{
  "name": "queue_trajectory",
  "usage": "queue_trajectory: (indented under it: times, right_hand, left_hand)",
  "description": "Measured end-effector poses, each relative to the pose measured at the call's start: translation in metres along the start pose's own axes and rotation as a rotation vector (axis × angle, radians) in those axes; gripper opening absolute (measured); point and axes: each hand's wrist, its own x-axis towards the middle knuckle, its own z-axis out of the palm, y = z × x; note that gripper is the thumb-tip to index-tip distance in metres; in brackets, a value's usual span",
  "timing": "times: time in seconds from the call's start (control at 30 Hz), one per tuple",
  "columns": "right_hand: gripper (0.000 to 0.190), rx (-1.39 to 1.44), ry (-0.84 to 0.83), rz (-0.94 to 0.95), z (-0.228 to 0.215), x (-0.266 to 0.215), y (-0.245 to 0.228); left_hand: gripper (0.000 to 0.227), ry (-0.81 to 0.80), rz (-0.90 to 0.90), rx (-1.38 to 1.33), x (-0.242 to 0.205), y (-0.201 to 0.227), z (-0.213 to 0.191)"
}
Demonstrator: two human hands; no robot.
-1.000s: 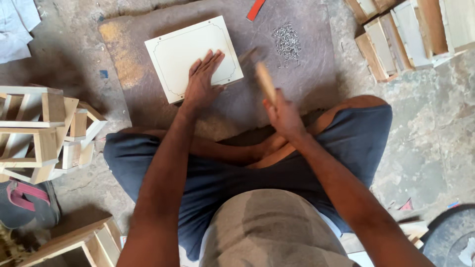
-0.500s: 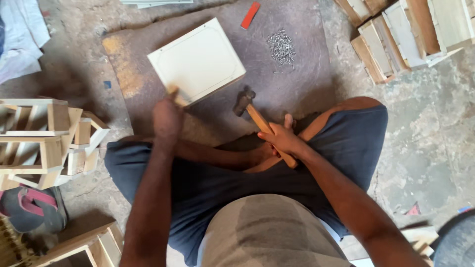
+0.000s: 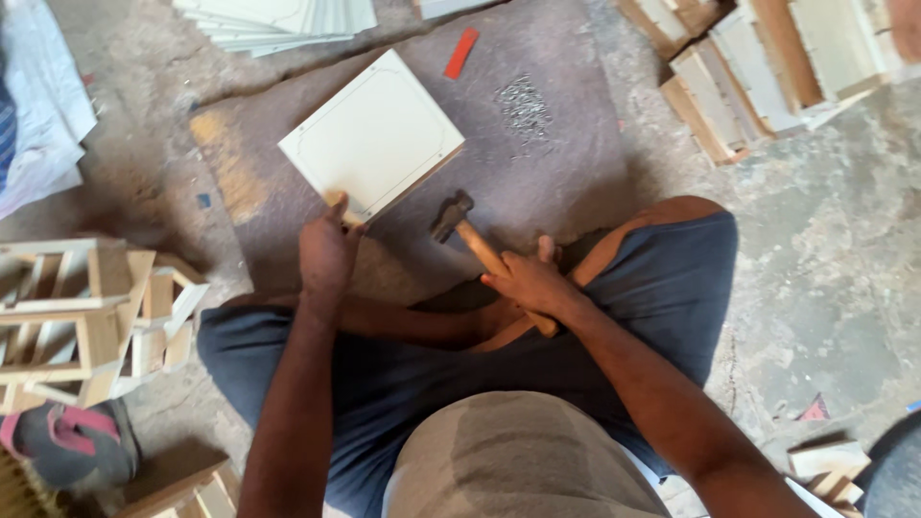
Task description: The person sits on the floor and assembles small wooden boxes by placing a white panel onto a wooden frame and hammering nails into the corners. The person repeatedly picks up frames, aligns panels, and hammers nails to secure them.
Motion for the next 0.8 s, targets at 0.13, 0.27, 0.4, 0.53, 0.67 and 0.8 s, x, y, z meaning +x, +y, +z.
queue_trajectory:
  times: [0.13, 0.27, 0.4, 0.53, 0.67, 0.8]
  right_hand:
    - [0.058, -0.154, 0.031, -0.058, 0.017, 0.014, 0.022]
    - [0.060, -0.304, 0.116, -0.202, 0.032, 0.029, 0.035]
    - [0.063, -0.329, 0.105, -0.115, 0.033, 0.029, 0.038]
    - [0.065, -0.250, 0.095, -0.145, 0.031, 0.027, 0.037]
    - [0.064, -0.175, 0.069, -0.162, 0.021, 0.023, 0.028]
    - [0.059, -0.217, 0.100, -0.185, 0.013, 0.008, 0.018]
  left_hand:
    - [0.062, -0.013, 0.000, 0.037, -0.004, -0.004, 0.003]
    - [0.060, -0.052, 0.009, 0.286, -0.005, 0.009, -0.010]
    - [0.073, -0.107, -0.182, 0.416, -0.009, 0.042, -0.030]
    - [0.057, 0.103, 0.076, -0.033, 0.005, 0.087, -0.004]
    - [0.031, -0.040, 0.334, -0.216, 0.051, 0.136, 0.084]
    - [0.024, 0.114, 0.504, -0.118, 0.087, 0.145, 0.170]
